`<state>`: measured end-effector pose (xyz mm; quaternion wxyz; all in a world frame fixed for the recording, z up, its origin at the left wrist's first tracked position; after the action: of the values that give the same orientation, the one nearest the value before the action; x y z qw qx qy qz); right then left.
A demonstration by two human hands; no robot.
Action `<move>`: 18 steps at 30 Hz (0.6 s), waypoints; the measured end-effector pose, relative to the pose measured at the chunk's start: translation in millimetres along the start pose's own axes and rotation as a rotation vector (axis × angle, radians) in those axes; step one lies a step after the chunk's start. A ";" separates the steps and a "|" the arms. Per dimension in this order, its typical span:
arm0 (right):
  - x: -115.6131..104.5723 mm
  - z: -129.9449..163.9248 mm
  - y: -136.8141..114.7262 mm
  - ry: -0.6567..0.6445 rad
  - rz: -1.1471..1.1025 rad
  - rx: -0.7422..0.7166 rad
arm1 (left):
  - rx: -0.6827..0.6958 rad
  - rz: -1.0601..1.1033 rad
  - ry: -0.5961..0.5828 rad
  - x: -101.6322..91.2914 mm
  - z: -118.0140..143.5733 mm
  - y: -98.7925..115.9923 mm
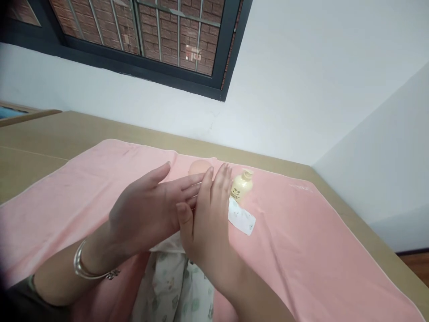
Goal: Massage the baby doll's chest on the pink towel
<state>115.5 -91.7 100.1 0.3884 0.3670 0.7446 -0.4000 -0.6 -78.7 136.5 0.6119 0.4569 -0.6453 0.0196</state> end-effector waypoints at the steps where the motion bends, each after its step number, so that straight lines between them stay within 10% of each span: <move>1: -0.9 4.7 -3.1 0.005 0.006 0.005 | -0.004 -0.005 -0.009 2.6 2.4 -2.2; 18: 6.1 53.4 -48.6 -0.041 -0.120 -0.164 | 0.196 -0.336 0.181 -15.0 6.8 -37.4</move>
<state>86.5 -157.2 89.7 0.4076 0.2807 0.7873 -0.3678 14.6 -96.0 102.8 0.6145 0.6118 -0.4976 0.0208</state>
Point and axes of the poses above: each hand's wrist, its own z-axis away from the middle knuckle, its own x-axis out of the palm, y = z × x, the point moved 3 cm from there along -z, towards the middle knuckle, and after that the axes turned 14 degrees about -y, right-handed, at the moved point
